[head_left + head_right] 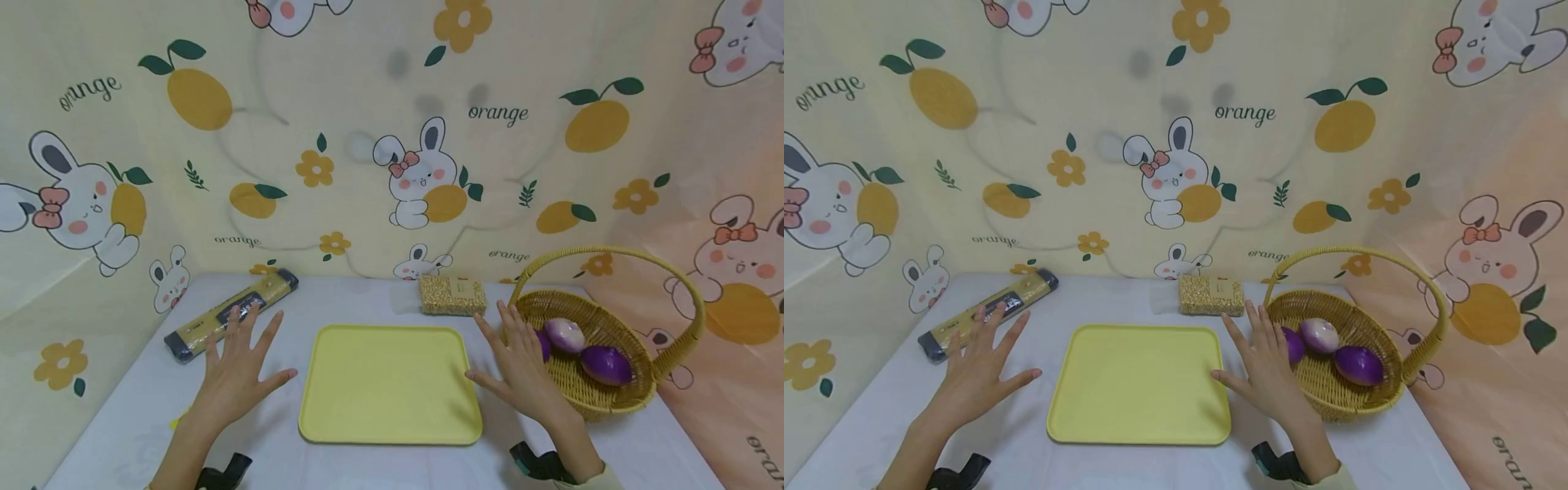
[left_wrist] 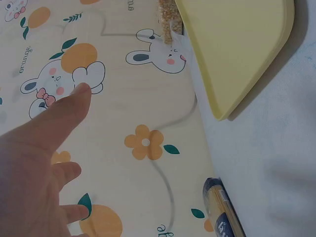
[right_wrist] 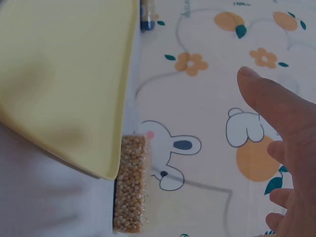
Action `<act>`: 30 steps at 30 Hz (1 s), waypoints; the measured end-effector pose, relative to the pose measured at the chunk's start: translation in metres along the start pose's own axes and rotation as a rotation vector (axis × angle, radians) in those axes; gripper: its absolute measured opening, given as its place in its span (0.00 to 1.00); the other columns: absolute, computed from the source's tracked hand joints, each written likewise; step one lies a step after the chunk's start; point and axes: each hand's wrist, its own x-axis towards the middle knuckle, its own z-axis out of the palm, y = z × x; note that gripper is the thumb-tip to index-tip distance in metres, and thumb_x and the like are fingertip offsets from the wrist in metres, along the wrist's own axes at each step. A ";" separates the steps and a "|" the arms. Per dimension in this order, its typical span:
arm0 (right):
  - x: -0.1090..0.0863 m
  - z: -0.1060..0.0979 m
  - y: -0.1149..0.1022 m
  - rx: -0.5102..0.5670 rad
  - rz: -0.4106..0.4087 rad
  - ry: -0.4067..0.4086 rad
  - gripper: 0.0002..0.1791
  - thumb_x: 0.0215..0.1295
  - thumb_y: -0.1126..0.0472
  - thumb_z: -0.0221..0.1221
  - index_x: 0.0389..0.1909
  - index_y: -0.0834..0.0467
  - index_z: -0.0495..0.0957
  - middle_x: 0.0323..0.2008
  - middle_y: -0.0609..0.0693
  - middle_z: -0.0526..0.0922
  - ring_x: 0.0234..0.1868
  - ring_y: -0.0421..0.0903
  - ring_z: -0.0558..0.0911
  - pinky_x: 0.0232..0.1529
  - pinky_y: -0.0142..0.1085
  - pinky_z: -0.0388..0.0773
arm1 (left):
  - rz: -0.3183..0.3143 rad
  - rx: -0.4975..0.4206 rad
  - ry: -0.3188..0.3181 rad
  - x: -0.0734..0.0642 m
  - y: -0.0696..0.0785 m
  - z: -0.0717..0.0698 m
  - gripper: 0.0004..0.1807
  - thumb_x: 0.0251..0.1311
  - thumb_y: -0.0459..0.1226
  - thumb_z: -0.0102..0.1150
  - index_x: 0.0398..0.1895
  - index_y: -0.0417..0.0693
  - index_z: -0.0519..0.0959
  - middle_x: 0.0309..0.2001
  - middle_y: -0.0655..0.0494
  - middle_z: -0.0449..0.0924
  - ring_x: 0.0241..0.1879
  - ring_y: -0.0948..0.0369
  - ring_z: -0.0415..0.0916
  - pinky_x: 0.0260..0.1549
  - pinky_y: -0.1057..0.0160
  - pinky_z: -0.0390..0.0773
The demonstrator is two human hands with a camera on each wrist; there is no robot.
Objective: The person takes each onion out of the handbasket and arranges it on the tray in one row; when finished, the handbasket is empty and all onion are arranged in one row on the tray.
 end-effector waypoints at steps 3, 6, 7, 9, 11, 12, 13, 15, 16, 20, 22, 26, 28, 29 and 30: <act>0.000 0.000 0.000 0.002 -0.008 0.006 0.51 0.50 0.42 0.65 0.72 0.49 0.51 0.73 0.58 0.34 0.72 0.58 0.34 0.65 0.62 0.37 | 0.002 -0.001 0.005 0.000 0.000 0.000 0.53 0.47 0.60 0.62 0.73 0.59 0.48 0.72 0.39 0.39 0.70 0.41 0.25 0.55 0.25 0.37; 0.001 -0.001 0.000 0.000 -0.012 0.010 0.51 0.50 0.41 0.65 0.72 0.50 0.51 0.73 0.58 0.34 0.72 0.58 0.34 0.64 0.63 0.38 | 0.003 -0.006 0.011 0.000 0.001 0.001 0.53 0.47 0.60 0.63 0.73 0.59 0.48 0.72 0.40 0.38 0.70 0.41 0.25 0.55 0.25 0.36; 0.002 -0.001 0.000 -0.004 -0.015 0.014 0.51 0.50 0.41 0.65 0.72 0.50 0.51 0.73 0.59 0.35 0.72 0.58 0.34 0.64 0.63 0.39 | 0.003 -0.007 0.012 0.000 0.001 0.001 0.53 0.47 0.60 0.63 0.73 0.59 0.48 0.73 0.40 0.37 0.70 0.41 0.25 0.55 0.25 0.36; 0.002 -0.002 0.000 -0.005 -0.018 0.021 0.51 0.50 0.42 0.65 0.72 0.51 0.51 0.73 0.59 0.35 0.72 0.58 0.34 0.65 0.62 0.39 | 0.002 -0.015 0.010 0.000 0.001 0.001 0.53 0.47 0.60 0.63 0.73 0.59 0.47 0.73 0.41 0.36 0.70 0.41 0.25 0.55 0.26 0.35; 0.002 -0.004 0.001 0.005 -0.027 0.036 0.51 0.50 0.43 0.66 0.72 0.52 0.52 0.73 0.60 0.35 0.72 0.59 0.35 0.65 0.62 0.40 | 0.002 -0.021 0.005 0.000 0.001 0.001 0.53 0.47 0.59 0.63 0.74 0.59 0.47 0.73 0.41 0.35 0.70 0.40 0.25 0.56 0.26 0.34; 0.001 -0.004 0.001 0.012 -0.033 0.044 0.51 0.49 0.44 0.66 0.72 0.52 0.52 0.73 0.60 0.36 0.72 0.59 0.36 0.65 0.62 0.40 | 0.001 -0.025 0.002 0.000 0.002 0.001 0.53 0.47 0.59 0.63 0.74 0.59 0.47 0.73 0.41 0.35 0.70 0.40 0.25 0.56 0.27 0.33; 0.001 -0.004 0.001 0.019 -0.036 0.049 0.51 0.49 0.44 0.67 0.71 0.53 0.53 0.72 0.60 0.36 0.72 0.59 0.36 0.65 0.61 0.40 | -0.002 -0.028 -0.005 0.000 0.002 0.001 0.53 0.47 0.59 0.63 0.74 0.59 0.46 0.73 0.41 0.35 0.70 0.40 0.25 0.56 0.27 0.32; 0.001 -0.005 0.001 0.031 -0.042 0.056 0.50 0.49 0.45 0.67 0.71 0.53 0.54 0.72 0.60 0.36 0.72 0.59 0.37 0.65 0.61 0.40 | -0.008 -0.031 -0.014 0.000 0.003 0.002 0.53 0.48 0.59 0.63 0.74 0.59 0.46 0.73 0.39 0.36 0.70 0.39 0.26 0.57 0.28 0.31; 0.001 -0.005 0.001 0.033 -0.045 0.060 0.51 0.48 0.45 0.68 0.71 0.53 0.54 0.72 0.60 0.36 0.72 0.59 0.37 0.65 0.61 0.41 | -0.011 -0.031 -0.019 0.000 0.003 0.002 0.53 0.48 0.59 0.63 0.74 0.59 0.46 0.72 0.39 0.37 0.70 0.39 0.27 0.57 0.28 0.30; 0.001 -0.005 0.002 0.038 -0.050 0.070 0.51 0.48 0.45 0.68 0.71 0.53 0.54 0.72 0.60 0.38 0.72 0.60 0.39 0.64 0.61 0.43 | -0.021 -0.039 -0.033 0.001 0.004 0.002 0.53 0.47 0.59 0.63 0.74 0.59 0.46 0.72 0.37 0.39 0.70 0.39 0.28 0.57 0.28 0.33; 0.001 -0.006 0.003 0.048 -0.049 0.077 0.51 0.48 0.45 0.68 0.71 0.52 0.54 0.72 0.60 0.40 0.71 0.60 0.40 0.64 0.62 0.44 | -0.016 -0.047 -0.033 0.001 0.005 0.003 0.53 0.48 0.58 0.64 0.74 0.59 0.46 0.71 0.36 0.40 0.70 0.38 0.30 0.57 0.27 0.38; 0.001 -0.006 0.007 0.078 -0.051 0.100 0.50 0.48 0.47 0.68 0.71 0.53 0.55 0.71 0.62 0.45 0.70 0.62 0.45 0.61 0.64 0.49 | 0.001 -0.082 -0.010 0.003 0.004 0.005 0.53 0.48 0.53 0.66 0.74 0.57 0.45 0.70 0.34 0.43 0.67 0.35 0.43 0.53 0.30 0.57; 0.001 -0.007 0.010 0.092 -0.050 0.120 0.50 0.47 0.48 0.69 0.70 0.54 0.56 0.70 0.63 0.48 0.69 0.64 0.49 0.59 0.64 0.53 | 0.002 -0.109 0.001 0.004 0.003 0.006 0.53 0.49 0.52 0.66 0.74 0.56 0.45 0.69 0.33 0.44 0.64 0.33 0.51 0.46 0.31 0.65; 0.001 -0.007 0.011 0.098 -0.049 0.128 0.50 0.47 0.48 0.69 0.70 0.54 0.56 0.70 0.63 0.50 0.68 0.64 0.51 0.59 0.64 0.54 | -0.007 -0.127 0.000 0.004 0.002 0.007 0.53 0.50 0.51 0.66 0.74 0.56 0.44 0.69 0.34 0.44 0.62 0.33 0.54 0.44 0.31 0.67; 0.001 -0.007 0.013 0.106 -0.043 0.137 0.50 0.46 0.49 0.70 0.70 0.54 0.56 0.70 0.63 0.51 0.68 0.64 0.53 0.58 0.63 0.55 | -0.016 -0.147 -0.003 0.004 0.002 0.007 0.53 0.51 0.51 0.66 0.74 0.56 0.43 0.69 0.34 0.44 0.61 0.33 0.56 0.43 0.32 0.68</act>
